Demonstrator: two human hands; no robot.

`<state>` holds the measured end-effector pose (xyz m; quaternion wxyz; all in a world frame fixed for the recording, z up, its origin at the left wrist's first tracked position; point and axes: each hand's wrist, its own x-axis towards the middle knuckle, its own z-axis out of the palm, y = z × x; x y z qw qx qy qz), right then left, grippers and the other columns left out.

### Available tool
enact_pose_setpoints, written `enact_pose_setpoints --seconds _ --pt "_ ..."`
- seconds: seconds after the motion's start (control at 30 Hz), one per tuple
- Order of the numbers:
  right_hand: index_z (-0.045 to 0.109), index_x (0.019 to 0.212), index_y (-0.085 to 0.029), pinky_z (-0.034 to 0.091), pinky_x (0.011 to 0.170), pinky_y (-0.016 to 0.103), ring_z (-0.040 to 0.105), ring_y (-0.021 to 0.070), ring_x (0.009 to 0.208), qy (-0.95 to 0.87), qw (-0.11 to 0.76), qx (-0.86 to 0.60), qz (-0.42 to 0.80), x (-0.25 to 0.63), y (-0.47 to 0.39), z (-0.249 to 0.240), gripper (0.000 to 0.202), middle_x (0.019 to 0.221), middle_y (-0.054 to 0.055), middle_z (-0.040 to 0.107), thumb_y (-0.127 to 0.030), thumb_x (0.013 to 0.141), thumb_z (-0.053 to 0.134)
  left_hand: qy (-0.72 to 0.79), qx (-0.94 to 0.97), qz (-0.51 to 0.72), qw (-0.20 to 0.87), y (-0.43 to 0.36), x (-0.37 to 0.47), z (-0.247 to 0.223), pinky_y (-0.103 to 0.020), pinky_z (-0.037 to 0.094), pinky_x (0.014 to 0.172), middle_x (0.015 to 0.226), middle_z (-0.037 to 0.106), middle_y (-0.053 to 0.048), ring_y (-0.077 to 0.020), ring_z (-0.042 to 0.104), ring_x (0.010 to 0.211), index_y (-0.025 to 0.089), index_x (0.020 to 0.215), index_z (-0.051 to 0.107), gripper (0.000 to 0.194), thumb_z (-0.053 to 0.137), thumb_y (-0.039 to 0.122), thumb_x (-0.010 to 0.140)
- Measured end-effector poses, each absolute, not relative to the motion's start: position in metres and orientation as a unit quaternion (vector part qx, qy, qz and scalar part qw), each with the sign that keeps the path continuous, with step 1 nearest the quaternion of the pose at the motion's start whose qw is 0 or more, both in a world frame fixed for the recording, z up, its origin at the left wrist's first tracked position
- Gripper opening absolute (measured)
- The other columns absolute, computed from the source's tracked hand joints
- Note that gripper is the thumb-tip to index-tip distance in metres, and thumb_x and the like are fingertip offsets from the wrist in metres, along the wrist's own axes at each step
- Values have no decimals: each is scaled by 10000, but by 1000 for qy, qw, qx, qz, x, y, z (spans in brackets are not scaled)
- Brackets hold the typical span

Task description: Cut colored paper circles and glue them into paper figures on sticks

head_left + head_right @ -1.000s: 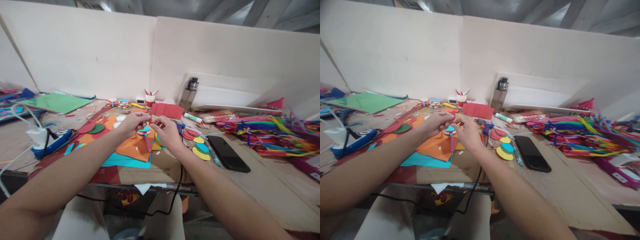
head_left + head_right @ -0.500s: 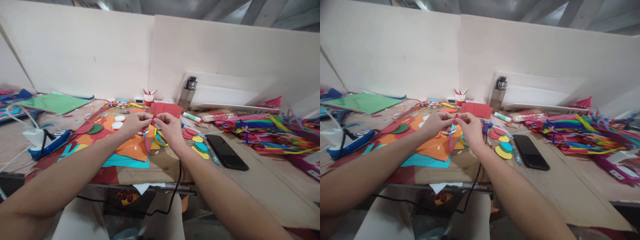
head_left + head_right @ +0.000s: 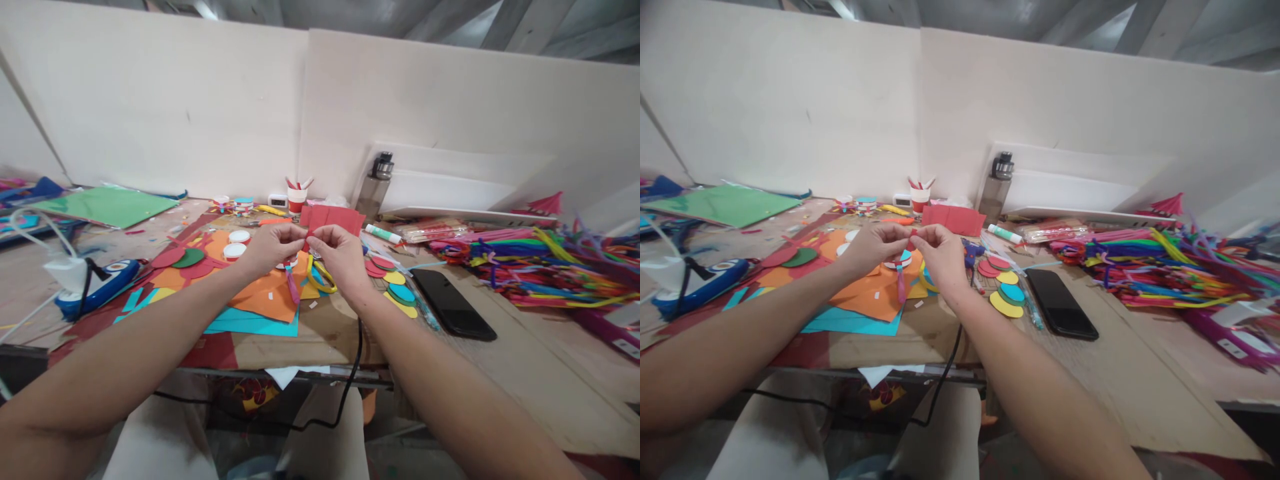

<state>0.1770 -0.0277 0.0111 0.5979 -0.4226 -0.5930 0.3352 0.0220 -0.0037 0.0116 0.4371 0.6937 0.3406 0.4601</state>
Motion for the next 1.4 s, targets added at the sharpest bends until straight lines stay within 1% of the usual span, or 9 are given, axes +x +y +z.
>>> enact_pose_setpoints --seconds 0.17,0.37,0.47,0.6,0.77,0.83,1.0,1.17,1.4 --pt "594 760 -191 451 602 257 562 109 612 -594 602 -425 323 177 -28 11 193 686 -22 631 -313 667 713 330 701 461 432 -4 22 12 -160 399 470 684 660 -1 -47 510 492 135 858 687 191 662 275 730" --pt "614 909 -184 449 598 251 569 108 617 -582 596 -427 350 178 -28 11 298 684 -36 626 -302 656 717 336 701 459 430 -5 23 14 -161 392 466 645 645 3 -51 503 490 137 821 695 171 674 262 706" --pt "643 835 -186 433 591 252 549 108 611 -594 590 -429 338 178 -28 11 215 679 -28 626 -306 666 704 338 705 457 424 -6 23 15 -158 386 466 622 632 11 -50 495 489 138 790 694 138 661 234 696" --pt "629 699 -190 406 574 260 511 111 583 -598 587 -440 322 178 -28 11 129 648 -21 616 -294 665 697 334 705 454 431 -7 23 17 -160 383 466 610 618 20 -52 503 491 140 784 684 121 647 215 698" --pt "638 698 -189 369 539 252 474 112 569 -586 591 -453 318 179 -28 11 136 628 -16 590 -308 666 695 335 699 408 482 -4 21 12 -162 351 448 555 570 28 -54 482 472 149 806 682 129 656 252 732" --pt "635 699 -186 394 567 253 497 113 596 -576 598 -444 336 179 -28 11 150 650 -12 603 -316 665 701 338 685 397 509 -2 20 11 -164 339 446 550 570 19 -57 481 473 147 791 683 153 667 293 750" --pt "627 695 -179 444 642 257 539 104 625 -536 630 -414 379 178 -29 12 156 677 -22 622 -292 644 722 297 646 408 573 -2 20 11 -185 374 485 614 623 -25 -79 532 527 133 818 680 351 647 483 804" --pt "620 704 -180 441 626 251 539 102 615 -546 624 -402 388 177 -31 13 160 657 -31 609 -307 666 709 303 684 403 527 -4 21 12 -178 392 536 659 650 -22 -67 539 564 124 876 700 315 715 421 773" --pt "607 716 -169 406 632 239 500 86 616 -548 624 -404 385 175 -34 15 147 670 -42 578 -287 673 685 322 669 424 519 0 20 7 -195 423 541 668 666 -21 -75 555 551 126 851 699 278 730 383 750"
